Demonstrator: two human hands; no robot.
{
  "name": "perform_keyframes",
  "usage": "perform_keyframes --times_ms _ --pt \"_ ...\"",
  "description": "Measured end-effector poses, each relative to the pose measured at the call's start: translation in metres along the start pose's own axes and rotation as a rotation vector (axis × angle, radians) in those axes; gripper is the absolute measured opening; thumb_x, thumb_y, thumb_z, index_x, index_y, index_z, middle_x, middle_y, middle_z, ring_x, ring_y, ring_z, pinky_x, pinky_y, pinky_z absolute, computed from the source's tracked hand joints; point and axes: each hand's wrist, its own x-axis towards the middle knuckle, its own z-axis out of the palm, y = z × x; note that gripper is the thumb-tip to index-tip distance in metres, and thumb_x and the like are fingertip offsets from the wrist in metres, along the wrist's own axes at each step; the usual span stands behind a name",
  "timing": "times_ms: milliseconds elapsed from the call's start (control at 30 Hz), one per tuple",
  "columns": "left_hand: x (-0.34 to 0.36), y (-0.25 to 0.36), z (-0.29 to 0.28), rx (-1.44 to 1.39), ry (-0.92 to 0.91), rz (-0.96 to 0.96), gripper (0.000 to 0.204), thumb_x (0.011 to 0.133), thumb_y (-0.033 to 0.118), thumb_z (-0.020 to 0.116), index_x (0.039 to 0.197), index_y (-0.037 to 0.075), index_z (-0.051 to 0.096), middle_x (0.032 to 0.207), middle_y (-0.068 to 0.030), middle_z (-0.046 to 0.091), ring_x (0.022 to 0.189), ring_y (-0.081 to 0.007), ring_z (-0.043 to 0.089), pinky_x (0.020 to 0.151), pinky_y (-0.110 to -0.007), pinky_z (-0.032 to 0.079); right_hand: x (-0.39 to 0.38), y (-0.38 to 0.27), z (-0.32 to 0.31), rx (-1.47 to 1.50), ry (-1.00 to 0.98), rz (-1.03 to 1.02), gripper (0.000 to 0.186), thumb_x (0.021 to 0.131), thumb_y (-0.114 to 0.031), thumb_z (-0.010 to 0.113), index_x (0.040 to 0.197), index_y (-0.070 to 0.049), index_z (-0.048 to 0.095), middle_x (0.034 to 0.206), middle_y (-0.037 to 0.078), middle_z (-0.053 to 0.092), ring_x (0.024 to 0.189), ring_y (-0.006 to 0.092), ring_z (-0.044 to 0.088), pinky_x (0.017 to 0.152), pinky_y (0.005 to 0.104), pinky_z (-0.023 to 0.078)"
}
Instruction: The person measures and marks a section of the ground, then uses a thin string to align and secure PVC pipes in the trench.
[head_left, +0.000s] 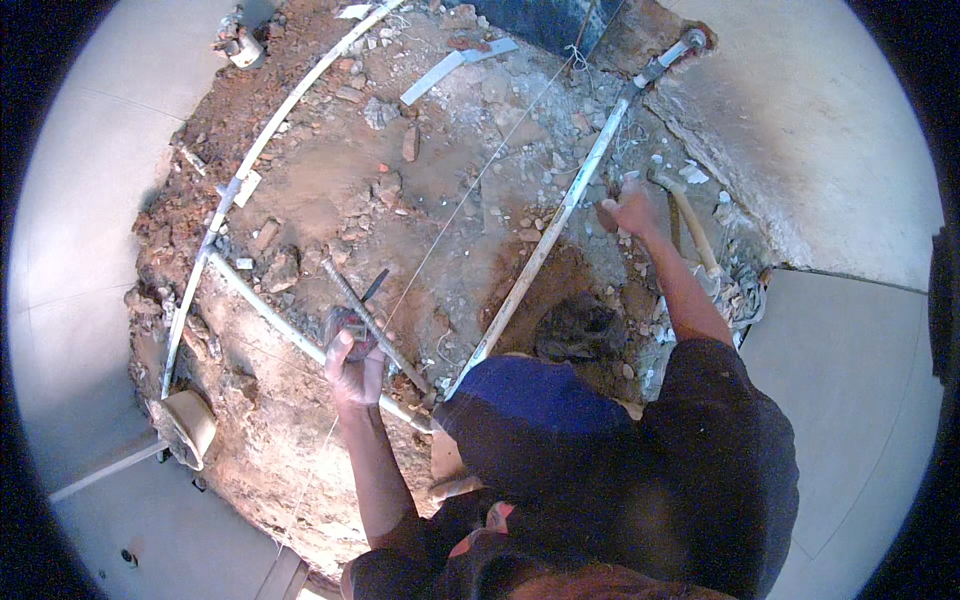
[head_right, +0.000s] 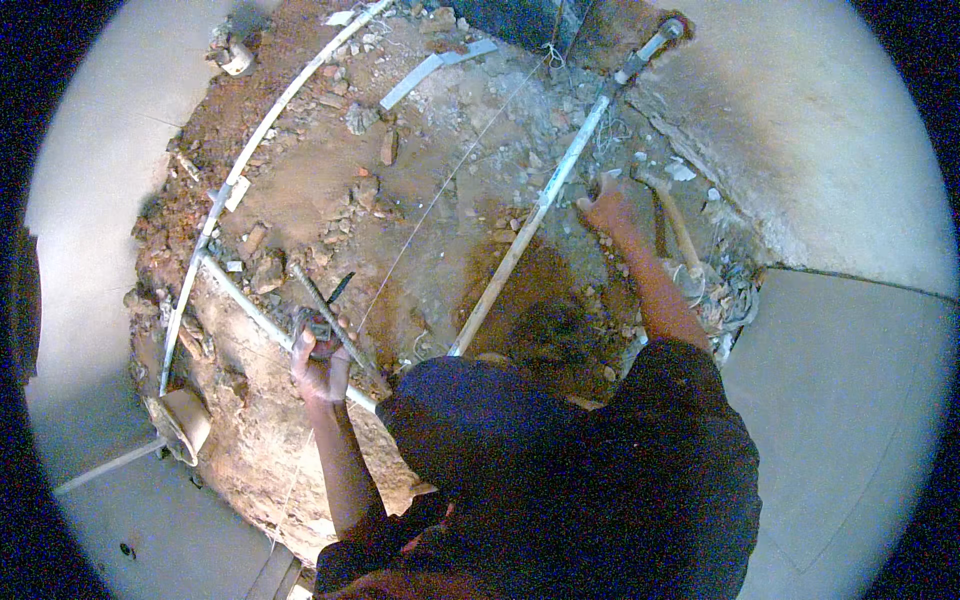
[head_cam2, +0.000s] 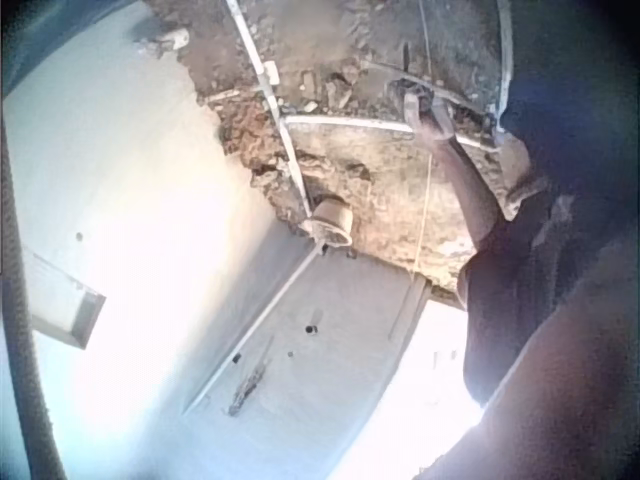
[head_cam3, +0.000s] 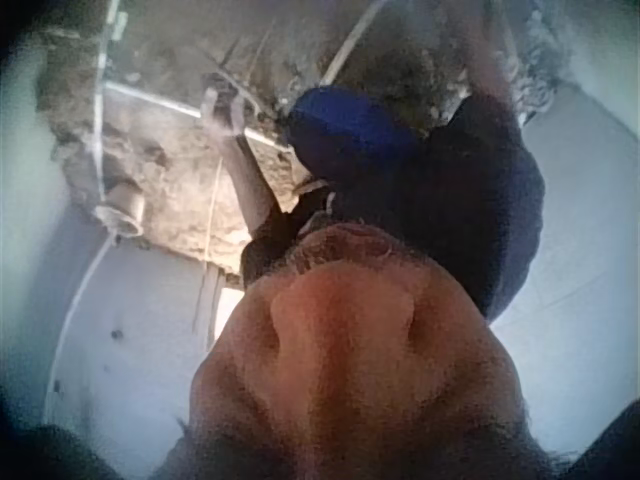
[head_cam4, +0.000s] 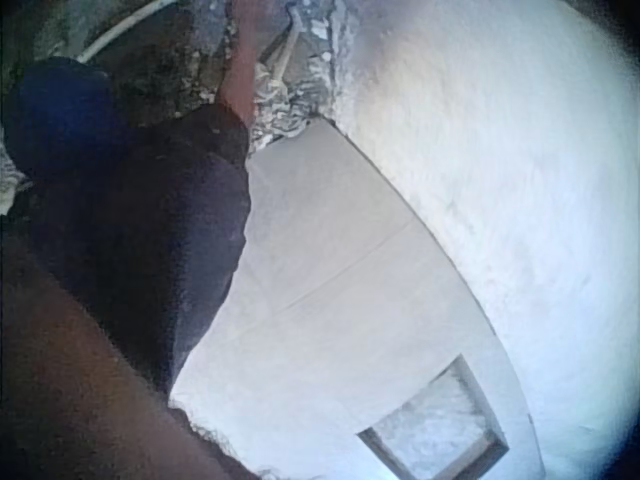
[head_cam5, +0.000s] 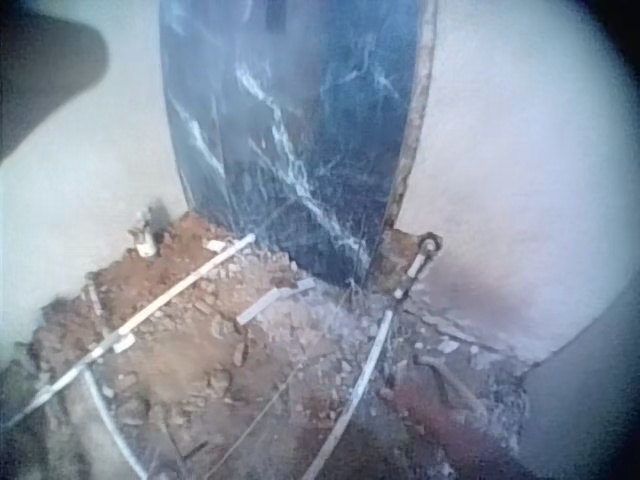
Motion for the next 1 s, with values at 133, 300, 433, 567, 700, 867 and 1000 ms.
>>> perform_keyframes --times_ms 133,300,433,567,700,867,1000 --pt "-0.013 0.000 0.018 -0.033 0.013 -0.009 0.032 0.074 0.020 0.069 0.099 0.007 0.054 0.092 -0.0101 0.058 0.087 -0.0272 0.059 0.077 -0.043 0.051 -0.036 -0.091 -0.034 0.339 -0.370 0.003 0.048 0.077 -0.028 0.064 0.116 -0.002 0.054 0.106 0.017 0.061 0.095 0.0264 0.060 0.083 0.0354 0.047" --pt "-0.025 -0.012 0.039 -0.051 0.051 -0.034 0.019 0.076 0.014 0.067 0.089 0.003 0.060 0.081 -0.0097 0.061 0.084 -0.0275 0.060 0.077 -0.047 0.050 -0.097 -0.181 0.002 0.930 -0.343 -1.181 0.034 0.080 -0.023 0.063 0.109 -0.005 0.057 0.110 0.011 0.059 0.092 0.0312 0.059 0.080 0.0384 0.047" --pt "-0.040 -0.017 0.063 -0.003 0.018 -0.030 0.018 0.077 0.013 0.064 0.090 0.002 0.058 0.080 -0.0095 0.059 0.081 -0.0246 0.060 0.074 -0.039 0.050 -0.169 -0.280 -0.094 1.069 -1.082 -0.343 0.044 0.080 -0.028 0.065 0.113 -0.002 0.052 0.101 0.010 0.058 0.085 0.0201 0.057 0.075 0.0324 0.046" --pt "-0.051 -0.009 0.063 0.073 0.026 0.032 0.022 0.079 0.009 0.062 0.098 0.003 0.053 0.082 -0.0074 0.058 0.073 -0.0193 0.057 0.067 -0.033 0.048 -0.193 -0.303 -0.101 1.001 -0.932 -0.442 0.039 0.082 -0.027 0.064 0.110 -0.003 0.051 0.079 0.003 0.057 0.070 0.0107 0.053 0.061 0.0270 0.044" --pt "-0.063 -0.003 0.093 0.139 -0.070 0.070 0.025 0.079 0.007 0.062 0.101 0.005 0.052 0.082 -0.0049 0.058 0.073 -0.0173 0.057 0.067 -0.031 0.048 -0.178 -0.298 -0.048 1.118 -0.739 -0.476 0.047 0.081 -0.023 0.065 0.120 -0.002 0.048 0.080 0.004 0.059 0.070 0.0112 0.053 0.059 0.0290 0.044" --pt "-0.081 0.015 0.109 0.492 -0.027 0.339 0.032 0.074 0.011 0.068 0.100 0.004 0.052 0.084 -0.0033 0.058 0.076 -0.0144 0.057 0.069 -0.029 0.048 -0.190 -0.307 -0.113 0.980 -0.593 -0.589 0.054 0.075 -0.014 0.065 0.123 0.002 0.048 0.100 0.014 0.062 0.090 0.0173 0.058 0.077 0.0309 0.046" --pt "-0.097 0.027 0.123 0.517 -0.010 0.374 0.032 0.074 0.010 0.070 0.100 0.004 0.051 0.087 -0.0030 0.056 0.076 -0.0134 0.057 0.069 -0.027 0.048 -0.201 -0.321 -0.170 0.903 -0.471 -0.611 0.032 0.068 -0.018 0.062 0.094 0.000 0.062 0.078 0.013 0.064 0.074 0.0217 0.061 0.066 0.0351 0.047"
